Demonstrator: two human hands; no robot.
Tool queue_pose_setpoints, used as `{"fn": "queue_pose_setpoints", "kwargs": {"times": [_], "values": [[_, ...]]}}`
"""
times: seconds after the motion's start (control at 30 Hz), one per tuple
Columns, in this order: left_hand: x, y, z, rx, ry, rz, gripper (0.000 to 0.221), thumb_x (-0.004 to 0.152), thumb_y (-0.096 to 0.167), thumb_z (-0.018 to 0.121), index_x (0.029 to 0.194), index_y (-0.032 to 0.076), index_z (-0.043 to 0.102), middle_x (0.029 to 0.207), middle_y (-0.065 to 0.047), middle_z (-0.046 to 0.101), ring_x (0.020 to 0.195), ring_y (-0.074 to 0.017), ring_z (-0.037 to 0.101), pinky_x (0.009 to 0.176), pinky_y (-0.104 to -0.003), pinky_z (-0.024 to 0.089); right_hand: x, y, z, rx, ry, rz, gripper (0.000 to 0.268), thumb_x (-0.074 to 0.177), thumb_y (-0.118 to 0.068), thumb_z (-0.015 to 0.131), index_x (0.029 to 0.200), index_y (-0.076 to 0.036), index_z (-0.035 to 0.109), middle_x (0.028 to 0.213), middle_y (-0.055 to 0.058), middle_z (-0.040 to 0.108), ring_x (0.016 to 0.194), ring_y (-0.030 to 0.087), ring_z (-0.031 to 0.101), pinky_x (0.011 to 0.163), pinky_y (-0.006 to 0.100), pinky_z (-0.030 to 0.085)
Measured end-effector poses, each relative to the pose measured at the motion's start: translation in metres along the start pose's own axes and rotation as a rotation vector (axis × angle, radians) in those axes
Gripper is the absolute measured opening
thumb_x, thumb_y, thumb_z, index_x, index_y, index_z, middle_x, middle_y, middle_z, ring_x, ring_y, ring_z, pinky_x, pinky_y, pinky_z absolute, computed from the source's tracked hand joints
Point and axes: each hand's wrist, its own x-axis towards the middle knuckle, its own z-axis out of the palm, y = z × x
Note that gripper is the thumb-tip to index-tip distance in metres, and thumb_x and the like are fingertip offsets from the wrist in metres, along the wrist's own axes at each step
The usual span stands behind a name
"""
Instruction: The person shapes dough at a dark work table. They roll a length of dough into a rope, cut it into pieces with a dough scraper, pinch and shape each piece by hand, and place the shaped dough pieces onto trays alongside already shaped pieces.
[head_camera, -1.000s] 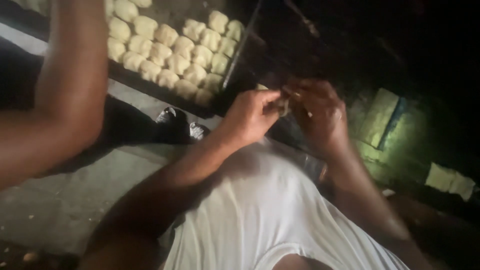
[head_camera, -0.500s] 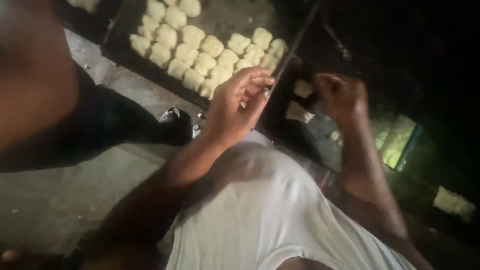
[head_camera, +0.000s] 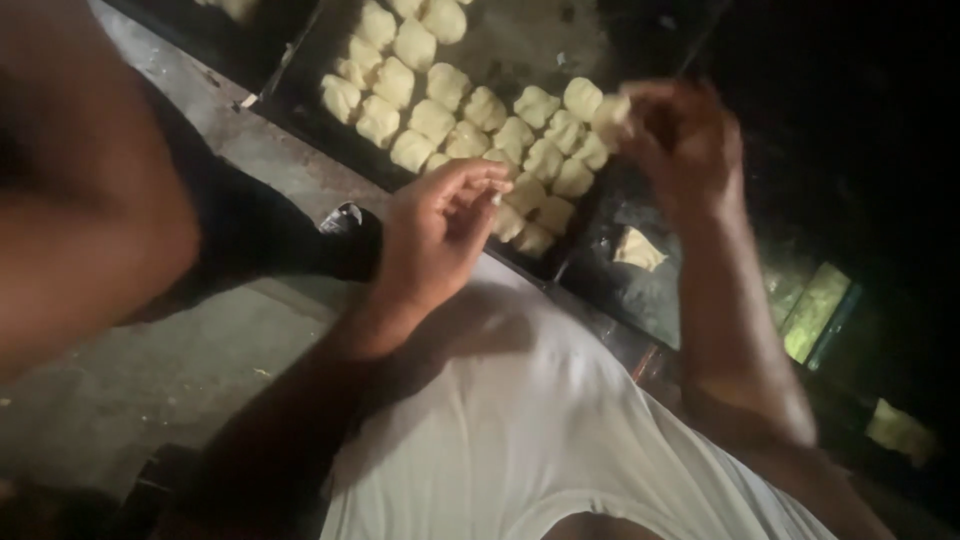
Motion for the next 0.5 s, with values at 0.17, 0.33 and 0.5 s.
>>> {"fn": "queue_pose_setpoints", "kwargs": {"times": [0.17, 0.33, 0.5], "values": [[0.001, 0.001, -0.011, 0.027, -0.034, 0.019, 0.025, 0.100, 0.004, 0.067, 0.126, 0.003, 0.066, 0.111, -0.011, 0.077, 0.095, -0.0151, 0.078, 0.076, -0.026, 0.064, 0.054, -0.017, 0.049, -0.169, 0.108, -0.167, 0.032, 0.101, -0.014, 0.080, 0.132, -0.013, 0.070, 0.101, 0.008, 0.074, 0.081, 0.013, 0.064, 0.068, 0.028, 0.057], [-0.006, -0.008, -0.020, 0.083, -0.023, 0.024, 0.024, 0.100, 0.006, 0.068, 0.123, 0.003, 0.067, 0.108, -0.010, 0.078, 0.088, -0.0150, 0.077, 0.073, -0.026, 0.064, 0.058, -0.025, 0.058, -1.184, 0.329, -0.730, 0.039, 0.097, -0.051, 0.071, 0.130, -0.030, 0.071, 0.108, 0.004, 0.075, 0.096, 0.020, 0.071, 0.081, 0.035, 0.061], [-0.008, 0.003, -0.030, 0.122, -0.066, 0.054, 0.023, 0.102, 0.008, 0.068, 0.124, 0.001, 0.067, 0.107, -0.010, 0.076, 0.087, -0.0160, 0.075, 0.073, -0.027, 0.062, 0.042, -0.076, 0.044, -0.318, -0.033, -0.405, 0.049, 0.117, -0.012, 0.045, 0.165, -0.009, 0.036, 0.173, 0.020, 0.038, 0.165, 0.029, 0.033, 0.141, 0.046, 0.020]]}}
